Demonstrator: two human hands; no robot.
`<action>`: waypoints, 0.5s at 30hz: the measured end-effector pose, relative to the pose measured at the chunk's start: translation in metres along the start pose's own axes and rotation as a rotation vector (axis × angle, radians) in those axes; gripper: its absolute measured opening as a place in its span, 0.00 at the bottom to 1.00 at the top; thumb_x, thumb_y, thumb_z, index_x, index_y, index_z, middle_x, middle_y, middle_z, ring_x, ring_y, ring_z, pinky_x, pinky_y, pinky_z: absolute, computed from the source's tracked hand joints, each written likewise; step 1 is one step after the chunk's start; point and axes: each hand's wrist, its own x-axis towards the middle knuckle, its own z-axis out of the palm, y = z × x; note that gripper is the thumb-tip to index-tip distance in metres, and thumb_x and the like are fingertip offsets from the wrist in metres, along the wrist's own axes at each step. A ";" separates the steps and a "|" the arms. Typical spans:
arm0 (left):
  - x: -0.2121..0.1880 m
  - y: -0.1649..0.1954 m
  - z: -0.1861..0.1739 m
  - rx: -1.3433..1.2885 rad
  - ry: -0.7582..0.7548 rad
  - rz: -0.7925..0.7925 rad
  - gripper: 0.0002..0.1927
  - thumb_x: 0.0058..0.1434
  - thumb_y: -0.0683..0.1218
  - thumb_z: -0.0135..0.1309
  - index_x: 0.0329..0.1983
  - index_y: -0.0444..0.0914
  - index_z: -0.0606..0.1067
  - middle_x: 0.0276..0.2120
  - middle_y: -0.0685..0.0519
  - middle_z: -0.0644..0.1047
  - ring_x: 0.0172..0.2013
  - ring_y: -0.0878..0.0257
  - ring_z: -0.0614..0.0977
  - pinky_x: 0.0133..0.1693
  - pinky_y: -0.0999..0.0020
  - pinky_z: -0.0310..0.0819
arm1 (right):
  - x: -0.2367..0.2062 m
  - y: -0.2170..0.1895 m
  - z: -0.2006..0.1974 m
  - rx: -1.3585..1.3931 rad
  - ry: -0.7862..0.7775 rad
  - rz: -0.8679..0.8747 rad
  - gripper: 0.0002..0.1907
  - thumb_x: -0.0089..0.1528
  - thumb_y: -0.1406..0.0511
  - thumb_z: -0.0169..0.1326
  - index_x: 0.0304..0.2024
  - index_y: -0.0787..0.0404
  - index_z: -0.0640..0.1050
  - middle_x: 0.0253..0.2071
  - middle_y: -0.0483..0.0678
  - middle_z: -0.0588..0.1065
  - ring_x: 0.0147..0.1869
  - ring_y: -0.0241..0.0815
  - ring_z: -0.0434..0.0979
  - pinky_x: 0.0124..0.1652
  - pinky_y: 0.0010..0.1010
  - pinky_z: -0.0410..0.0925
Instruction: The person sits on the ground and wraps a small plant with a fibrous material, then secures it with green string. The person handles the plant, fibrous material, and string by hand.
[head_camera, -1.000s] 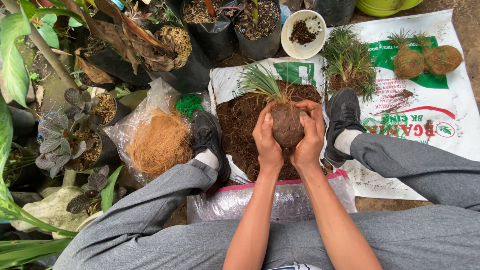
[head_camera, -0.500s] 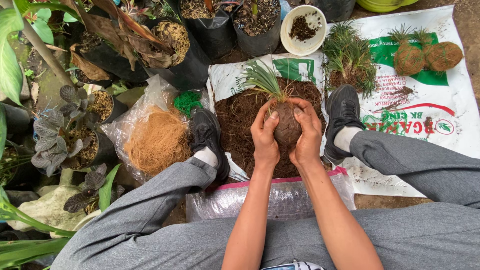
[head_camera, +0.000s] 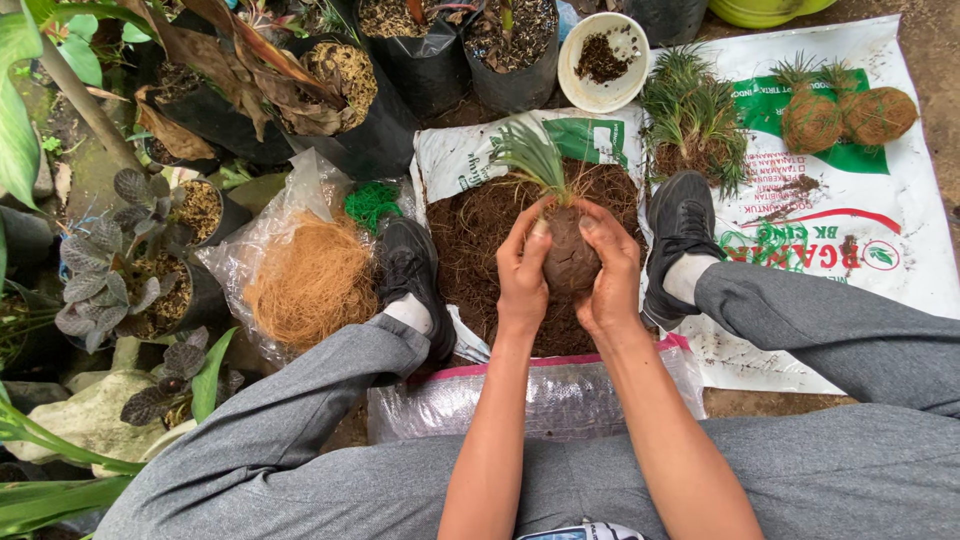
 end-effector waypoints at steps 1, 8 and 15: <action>0.000 0.000 -0.001 0.001 -0.009 0.000 0.28 0.72 0.54 0.51 0.66 0.29 0.72 0.54 0.47 0.78 0.54 0.63 0.77 0.58 0.68 0.70 | 0.000 0.001 -0.002 -0.005 0.001 0.003 0.17 0.66 0.64 0.54 0.55 0.68 0.76 0.52 0.51 0.77 0.54 0.43 0.79 0.57 0.37 0.73; 0.010 0.008 -0.004 -0.033 -0.051 -0.133 0.28 0.67 0.53 0.55 0.65 0.32 0.72 0.54 0.46 0.78 0.53 0.61 0.79 0.58 0.63 0.74 | 0.012 -0.005 -0.010 -0.092 -0.009 0.023 0.13 0.68 0.59 0.47 0.50 0.59 0.71 0.52 0.51 0.77 0.53 0.40 0.78 0.53 0.34 0.73; 0.011 0.014 0.000 -0.299 0.107 -0.206 0.26 0.69 0.54 0.51 0.60 0.30 0.74 0.50 0.44 0.78 0.50 0.54 0.82 0.55 0.56 0.78 | 0.004 -0.009 -0.004 -0.536 -0.226 -0.307 0.23 0.72 0.52 0.53 0.52 0.65 0.69 0.60 0.55 0.74 0.64 0.47 0.73 0.66 0.38 0.64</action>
